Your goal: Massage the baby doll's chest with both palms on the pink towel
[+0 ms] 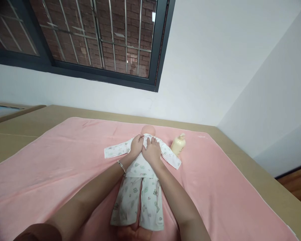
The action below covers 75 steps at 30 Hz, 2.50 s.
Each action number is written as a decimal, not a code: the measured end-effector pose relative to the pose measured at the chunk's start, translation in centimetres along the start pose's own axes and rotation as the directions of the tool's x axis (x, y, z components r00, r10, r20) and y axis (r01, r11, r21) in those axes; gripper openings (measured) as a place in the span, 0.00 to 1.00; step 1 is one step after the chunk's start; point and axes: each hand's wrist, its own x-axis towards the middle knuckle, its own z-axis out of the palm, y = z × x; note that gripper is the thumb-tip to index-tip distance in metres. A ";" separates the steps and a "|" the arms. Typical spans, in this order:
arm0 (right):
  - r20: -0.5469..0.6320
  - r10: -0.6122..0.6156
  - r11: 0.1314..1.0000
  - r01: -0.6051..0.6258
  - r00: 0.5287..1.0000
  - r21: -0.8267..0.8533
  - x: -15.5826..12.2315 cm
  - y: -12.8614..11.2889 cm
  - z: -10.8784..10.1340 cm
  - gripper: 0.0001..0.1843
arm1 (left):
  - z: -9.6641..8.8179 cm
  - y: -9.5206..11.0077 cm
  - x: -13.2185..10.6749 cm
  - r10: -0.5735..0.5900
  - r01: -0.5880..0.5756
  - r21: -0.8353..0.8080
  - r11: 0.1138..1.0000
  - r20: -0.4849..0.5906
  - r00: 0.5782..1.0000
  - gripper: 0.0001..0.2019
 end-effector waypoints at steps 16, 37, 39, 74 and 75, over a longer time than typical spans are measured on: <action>-0.139 -0.076 0.997 0.079 0.987 0.017 1.0 1.8 1.0 0.24 | -0.4 0.8 -0.6 0.133 -0.131 0.284 0.950 0.012 0.991 0.15; -0.067 -0.022 0.994 0.030 0.997 0.108 1.8 3.3 1.3 0.26 | -1.2 -0.8 -0.4 0.237 -0.301 0.332 0.894 0.220 0.946 0.16; -0.068 -0.029 0.993 0.037 0.997 0.116 1.9 3.4 1.4 0.27 | -1.2 -0.7 -0.5 0.238 -0.301 0.329 0.895 0.218 0.947 0.16; -0.147 -0.049 0.998 0.056 0.988 0.041 1.1 3.2 1.4 0.23 | -0.6 -1.3 -0.9 0.208 -0.235 0.455 0.859 0.109 0.972 0.18; -0.152 -0.044 0.998 0.050 0.987 0.035 1.0 3.2 1.4 0.23 | -0.6 -1.2 -0.9 0.213 -0.247 0.461 0.852 0.126 0.969 0.18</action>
